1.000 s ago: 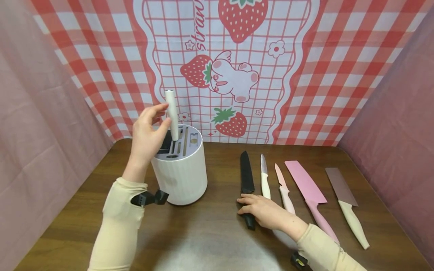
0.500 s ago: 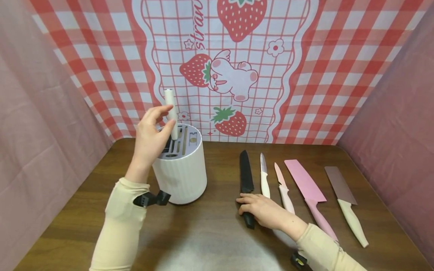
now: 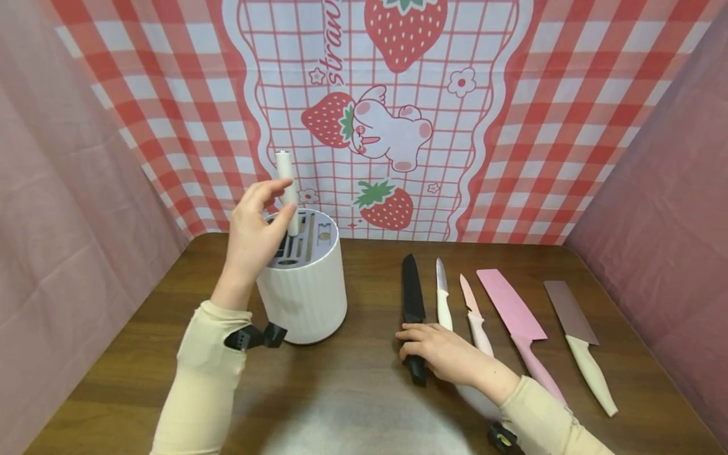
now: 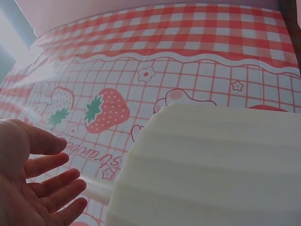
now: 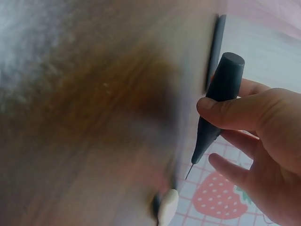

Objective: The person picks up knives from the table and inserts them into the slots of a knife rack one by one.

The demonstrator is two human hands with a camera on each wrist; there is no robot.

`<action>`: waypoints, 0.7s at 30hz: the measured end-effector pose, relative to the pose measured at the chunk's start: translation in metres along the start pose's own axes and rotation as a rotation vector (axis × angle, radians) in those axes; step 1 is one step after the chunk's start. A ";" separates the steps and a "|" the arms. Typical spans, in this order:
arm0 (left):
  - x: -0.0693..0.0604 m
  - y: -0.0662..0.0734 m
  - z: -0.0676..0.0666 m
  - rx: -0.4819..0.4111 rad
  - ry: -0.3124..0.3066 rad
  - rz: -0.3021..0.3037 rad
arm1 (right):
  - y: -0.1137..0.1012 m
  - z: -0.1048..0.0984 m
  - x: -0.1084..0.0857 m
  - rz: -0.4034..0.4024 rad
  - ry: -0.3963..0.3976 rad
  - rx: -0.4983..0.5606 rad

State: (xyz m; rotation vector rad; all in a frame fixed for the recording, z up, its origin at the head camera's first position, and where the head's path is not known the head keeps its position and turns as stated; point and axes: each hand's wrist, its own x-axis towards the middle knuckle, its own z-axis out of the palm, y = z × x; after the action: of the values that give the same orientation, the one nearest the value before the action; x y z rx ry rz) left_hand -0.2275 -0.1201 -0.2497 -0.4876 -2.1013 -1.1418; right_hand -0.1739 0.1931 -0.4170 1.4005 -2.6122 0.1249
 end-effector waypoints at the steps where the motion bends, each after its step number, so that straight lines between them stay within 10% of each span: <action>1: 0.000 0.000 0.000 -0.002 0.001 0.003 | 0.000 -0.001 0.000 0.001 -0.001 -0.003; 21: -0.006 0.005 0.008 -0.002 -0.032 0.060 | -0.004 -0.030 0.002 0.017 0.096 -0.012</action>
State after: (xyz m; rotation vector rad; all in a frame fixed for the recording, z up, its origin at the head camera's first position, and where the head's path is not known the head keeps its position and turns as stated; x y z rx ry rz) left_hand -0.2238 -0.1104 -0.2539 -0.5696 -2.0989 -1.1087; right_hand -0.1685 0.1936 -0.3873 1.3348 -2.5434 0.1739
